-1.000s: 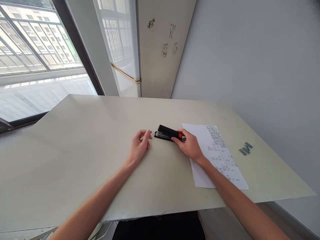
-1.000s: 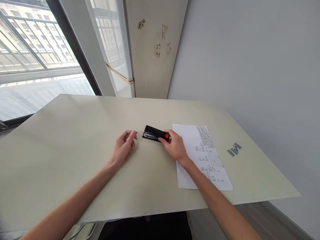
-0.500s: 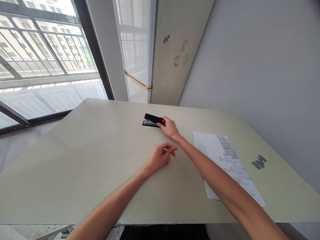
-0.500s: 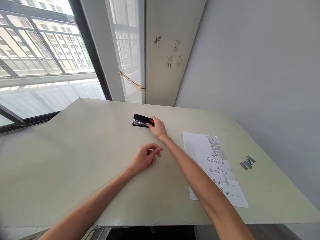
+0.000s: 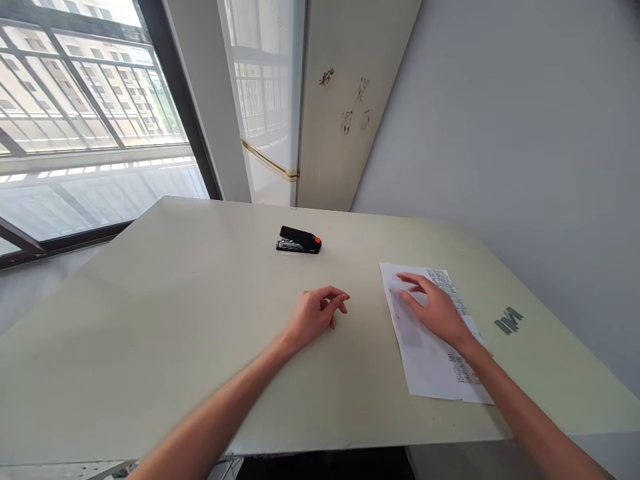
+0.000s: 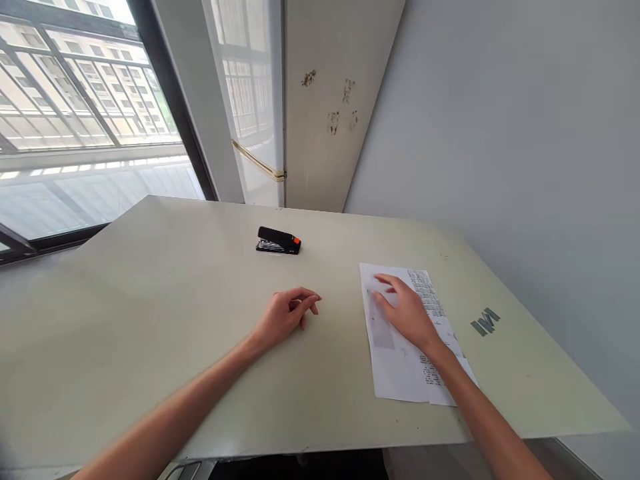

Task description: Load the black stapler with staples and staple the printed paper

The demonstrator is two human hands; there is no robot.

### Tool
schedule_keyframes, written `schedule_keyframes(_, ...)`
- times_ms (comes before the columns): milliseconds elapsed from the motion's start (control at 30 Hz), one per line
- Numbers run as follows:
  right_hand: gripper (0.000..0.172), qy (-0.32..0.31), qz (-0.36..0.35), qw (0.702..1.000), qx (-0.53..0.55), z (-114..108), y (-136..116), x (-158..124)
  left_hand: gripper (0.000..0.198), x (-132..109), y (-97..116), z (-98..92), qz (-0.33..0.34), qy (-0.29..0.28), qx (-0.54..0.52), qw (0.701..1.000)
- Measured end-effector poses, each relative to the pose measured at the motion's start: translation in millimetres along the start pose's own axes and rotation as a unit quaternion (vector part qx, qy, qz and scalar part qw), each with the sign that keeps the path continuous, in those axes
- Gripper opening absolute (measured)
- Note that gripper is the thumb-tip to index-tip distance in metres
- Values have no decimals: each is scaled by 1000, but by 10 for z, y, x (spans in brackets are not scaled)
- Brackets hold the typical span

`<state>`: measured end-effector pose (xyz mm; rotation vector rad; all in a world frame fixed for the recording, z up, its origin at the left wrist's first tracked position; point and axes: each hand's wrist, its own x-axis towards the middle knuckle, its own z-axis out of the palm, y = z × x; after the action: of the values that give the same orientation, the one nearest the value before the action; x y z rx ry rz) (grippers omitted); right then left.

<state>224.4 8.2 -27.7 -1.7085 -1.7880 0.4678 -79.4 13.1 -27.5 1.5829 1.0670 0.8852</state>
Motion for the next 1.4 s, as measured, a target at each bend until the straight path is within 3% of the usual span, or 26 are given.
schedule_keyframes(167, 48, 49, 79, 992, -80, -514, 565, -813, 36, 10, -5, 40, -16, 7, 41, 999)
schedule_keyframes(267, 49, 52, 100, 990, -86, -589, 742, -1110, 37, 22, 8, 60, 1, -8, 64, 998)
schedule_keyframes(367, 48, 41, 82, 994, -57, -509, 788, -1266, 35, 27, 37, 69, 28, -14, 81, 996)
schedule_keyframes(533, 46, 38, 15, 998, -37, -238, 554, -1315, 32, 21, 62, 59, 61, 21, 178, 982)
schedule_keyframes(767, 40, -11, -108, 994, -16, 177, -108, -1247, 29, 54, 55, -10, 176, 17, 281, 943)
schedule_keyframes(967, 52, -125, -167, 977, 39, 411, -626, -1165, 44, 49, -67, -372, 190, -54, 404, 893)
schedule_keyframes(1167, 50, -147, -138, 971, 125, 370, -704, -1144, 58, -87, -178, -874, 145, -69, 458, 874)
schedule_keyframes(1400, 46, -136, -124, 976, 119, 403, -705, -1173, 65, -115, -176, -998, 113, -70, 448, 884)
